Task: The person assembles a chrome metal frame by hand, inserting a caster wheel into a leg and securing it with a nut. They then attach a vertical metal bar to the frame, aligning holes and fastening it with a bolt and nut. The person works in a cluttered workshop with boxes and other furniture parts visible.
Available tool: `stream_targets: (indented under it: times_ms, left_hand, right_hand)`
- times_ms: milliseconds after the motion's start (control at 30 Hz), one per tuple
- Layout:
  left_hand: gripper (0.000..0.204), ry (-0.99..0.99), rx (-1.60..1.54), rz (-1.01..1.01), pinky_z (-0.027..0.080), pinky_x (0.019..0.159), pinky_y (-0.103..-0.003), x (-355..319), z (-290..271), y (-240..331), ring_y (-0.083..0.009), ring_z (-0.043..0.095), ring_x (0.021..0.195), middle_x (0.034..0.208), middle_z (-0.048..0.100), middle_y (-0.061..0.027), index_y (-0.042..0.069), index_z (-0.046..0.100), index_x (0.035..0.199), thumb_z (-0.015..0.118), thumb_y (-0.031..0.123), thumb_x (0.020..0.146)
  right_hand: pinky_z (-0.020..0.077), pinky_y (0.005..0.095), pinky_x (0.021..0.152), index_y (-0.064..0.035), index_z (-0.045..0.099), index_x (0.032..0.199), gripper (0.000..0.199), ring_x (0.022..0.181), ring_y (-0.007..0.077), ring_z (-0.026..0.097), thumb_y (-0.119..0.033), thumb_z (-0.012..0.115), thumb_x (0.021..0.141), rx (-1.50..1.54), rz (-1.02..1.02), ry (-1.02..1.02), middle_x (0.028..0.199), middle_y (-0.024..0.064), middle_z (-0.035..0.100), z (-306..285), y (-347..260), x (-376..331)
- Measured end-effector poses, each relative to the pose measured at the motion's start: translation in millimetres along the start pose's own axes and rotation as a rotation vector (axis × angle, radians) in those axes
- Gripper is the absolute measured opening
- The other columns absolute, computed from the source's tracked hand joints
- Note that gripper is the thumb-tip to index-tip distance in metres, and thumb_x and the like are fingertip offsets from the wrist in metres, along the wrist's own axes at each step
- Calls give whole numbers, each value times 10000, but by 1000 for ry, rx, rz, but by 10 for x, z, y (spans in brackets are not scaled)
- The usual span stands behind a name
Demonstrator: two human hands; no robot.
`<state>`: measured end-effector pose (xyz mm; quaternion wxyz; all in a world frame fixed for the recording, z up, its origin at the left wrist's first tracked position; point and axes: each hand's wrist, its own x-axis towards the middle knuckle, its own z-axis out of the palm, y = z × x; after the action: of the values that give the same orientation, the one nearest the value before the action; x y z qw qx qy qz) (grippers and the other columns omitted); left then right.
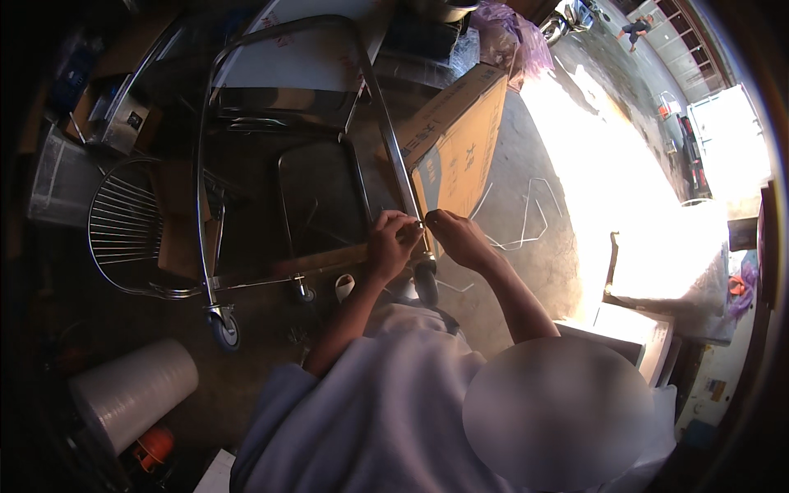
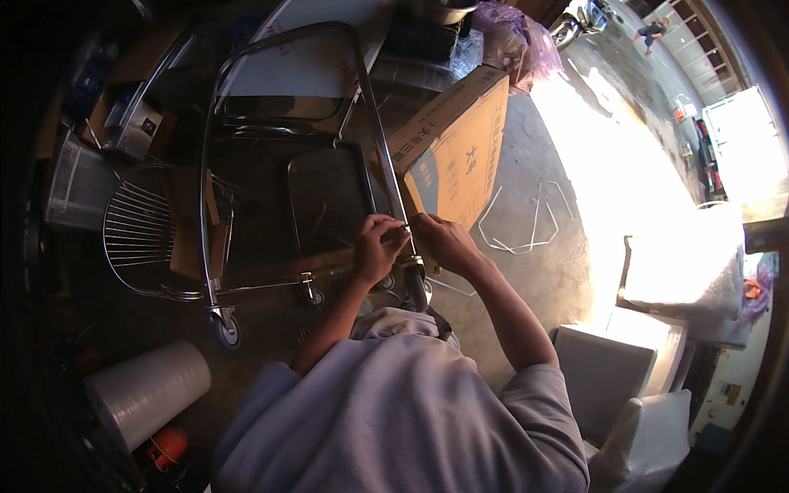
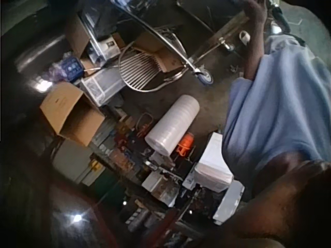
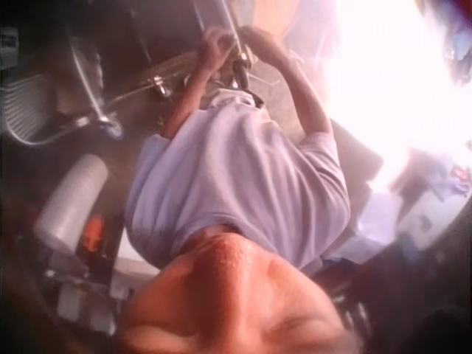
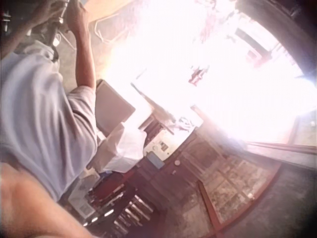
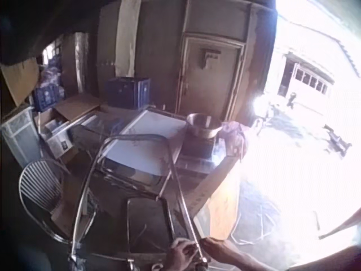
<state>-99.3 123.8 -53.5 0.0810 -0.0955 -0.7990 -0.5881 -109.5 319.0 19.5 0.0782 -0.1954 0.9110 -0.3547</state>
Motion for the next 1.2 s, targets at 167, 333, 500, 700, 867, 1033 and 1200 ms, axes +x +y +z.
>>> stream_targets:
  times_ms: [167,333,500,700,867,1033,1200]
  left_hand:
    - [234,39,42,0,546,859,-394,-55,69,-72,-284,671,981,1064,644,-125,27,765,1002,844,208,876]
    - [239,-4,55,-1,538,835,-396,-27,100,-129,-282,648,975,1086,641,-121,21,755,1006,832,211,885]
    - [240,-12,111,53,526,808,-381,-28,72,-187,-257,628,932,1074,637,-108,14,742,984,833,205,869]
    - [270,6,80,-11,525,804,-370,-66,108,-252,-242,633,930,1074,641,-98,34,733,980,843,244,852]
    - [305,-1,54,114,522,824,-373,-74,91,-256,-246,613,996,1127,630,-103,46,699,1075,815,261,892]
    - [324,75,119,232,516,893,-458,-34,131,-268,-349,653,1004,1048,692,-145,39,718,1056,775,335,937]
    - [329,95,168,286,516,903,-484,9,135,-254,-372,670,975,988,719,-146,47,733,1044,740,367,970]
  right_hand:
    - [541,484,683,-73,576,1104,145,822,397,708,-137,623,983,-31,-56,-119,940,161,686,-63,61,42]
    - [551,480,660,-96,603,1146,172,792,373,724,-184,595,998,-208,-173,-183,866,135,689,-132,93,184]
    - [560,493,590,-86,589,1273,311,798,373,742,-170,644,979,-360,-217,-323,842,148,716,-137,22,358]
    - [613,496,674,-69,560,1293,382,887,377,759,-153,695,947,-357,-158,-392,910,176,744,-180,-68,446]
    - [614,486,680,-51,582,1250,330,871,381,760,-168,682,958,-275,-67,-370,900,181,743,-103,-81,359]
    - [609,488,666,-37,606,1208,272,867,391,758,-168,654,974,-78,-117,-285,903,199,745,2,7,315]
    - [592,522,685,-25,624,1177,233,890,400,757,-151,635,981,-72,-24,-302,898,192,748,10,18,346]
